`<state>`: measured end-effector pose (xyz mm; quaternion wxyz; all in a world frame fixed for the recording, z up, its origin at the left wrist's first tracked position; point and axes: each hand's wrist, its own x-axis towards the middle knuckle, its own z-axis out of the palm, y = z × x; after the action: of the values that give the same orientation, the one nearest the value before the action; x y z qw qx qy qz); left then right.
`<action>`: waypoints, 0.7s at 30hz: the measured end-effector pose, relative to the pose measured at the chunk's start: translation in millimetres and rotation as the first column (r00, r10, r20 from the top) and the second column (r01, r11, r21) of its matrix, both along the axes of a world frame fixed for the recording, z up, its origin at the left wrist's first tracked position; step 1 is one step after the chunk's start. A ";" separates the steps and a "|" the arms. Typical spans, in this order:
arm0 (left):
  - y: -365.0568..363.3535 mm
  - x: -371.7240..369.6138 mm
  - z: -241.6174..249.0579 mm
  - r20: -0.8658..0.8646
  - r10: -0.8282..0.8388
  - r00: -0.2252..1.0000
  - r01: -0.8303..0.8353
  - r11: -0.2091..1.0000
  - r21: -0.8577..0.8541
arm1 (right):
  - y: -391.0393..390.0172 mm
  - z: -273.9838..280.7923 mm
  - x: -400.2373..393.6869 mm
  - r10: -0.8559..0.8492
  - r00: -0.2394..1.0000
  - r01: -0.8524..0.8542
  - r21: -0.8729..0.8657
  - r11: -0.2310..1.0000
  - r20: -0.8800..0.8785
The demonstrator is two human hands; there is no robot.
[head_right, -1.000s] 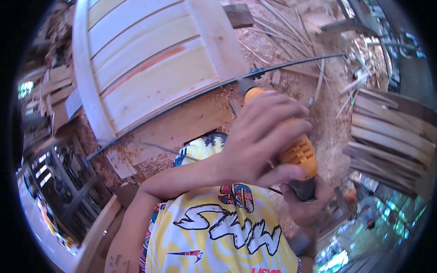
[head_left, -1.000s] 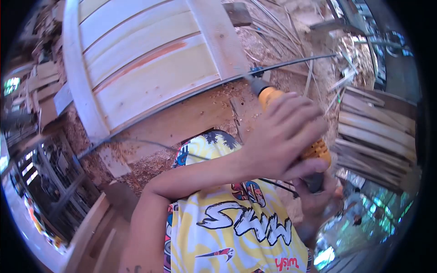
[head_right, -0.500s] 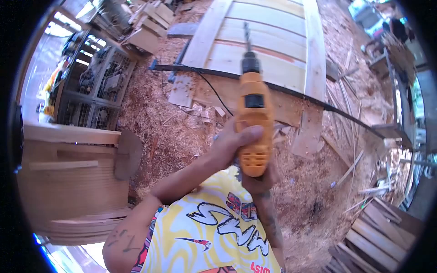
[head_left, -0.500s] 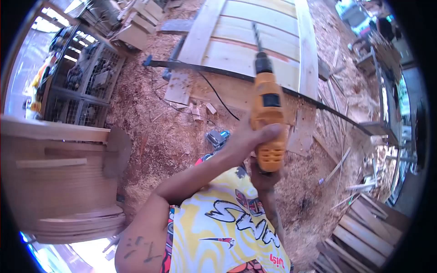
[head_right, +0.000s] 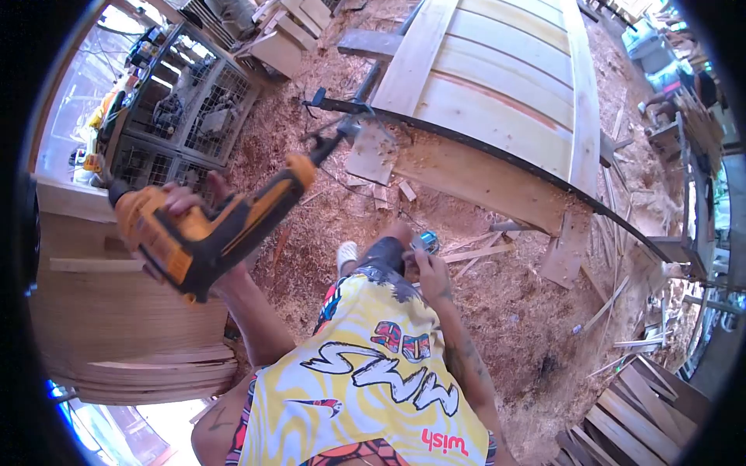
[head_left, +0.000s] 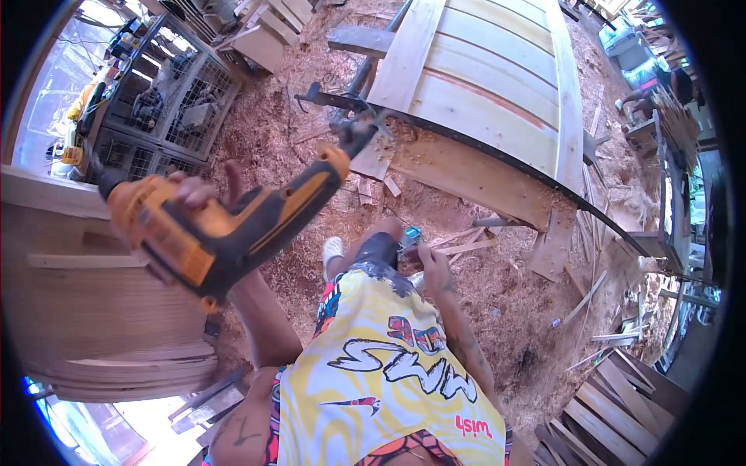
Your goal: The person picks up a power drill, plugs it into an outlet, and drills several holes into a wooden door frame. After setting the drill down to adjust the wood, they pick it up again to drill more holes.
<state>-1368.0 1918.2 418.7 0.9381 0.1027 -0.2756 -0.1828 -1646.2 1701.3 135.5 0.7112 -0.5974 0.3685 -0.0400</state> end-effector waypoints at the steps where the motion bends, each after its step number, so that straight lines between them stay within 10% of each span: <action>1: 10.2 19.0 -2.9 -0.004 -0.020 1.000 0.020 0.997 -0.070 | -0.3 -11.7 34.7 -0.007 0.997 -0.003 0.126 0.992 0.076; 5: 69.0 106.4 -19.2 -0.070 -0.033 0.997 0.022 0.989 -0.145 | -10.4 25.4 192.8 -0.275 0.909 -0.048 0.733 0.679 0.314; 10: 153.6 244.4 -50.6 -0.066 0.034 0.997 -0.029 0.997 0.077 | -29.6 89.8 439.0 -0.385 0.818 -0.161 0.813 0.559 0.427; 16: 223.3 364.3 -51.5 -0.125 0.164 0.978 -0.142 0.976 0.165 | 42.8 72.7 679.3 0.194 0.969 -0.194 -0.014 0.981 0.154; 19: 205.0 408.3 -60.9 -0.072 0.257 0.964 -0.255 0.967 0.024 | 34.1 44.1 693.8 0.390 0.919 -0.369 -0.230 0.901 0.055; 21: 192.4 443.2 -80.1 -0.099 0.203 0.974 -0.205 0.979 -0.008 | 21.3 62.0 698.0 0.253 0.963 -0.076 -0.808 0.584 0.092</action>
<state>-924.8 2110.6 338.6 0.9652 0.1132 -0.2189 -0.0878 -948.2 1722.7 197.5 0.4024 -0.8762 0.1820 -0.1928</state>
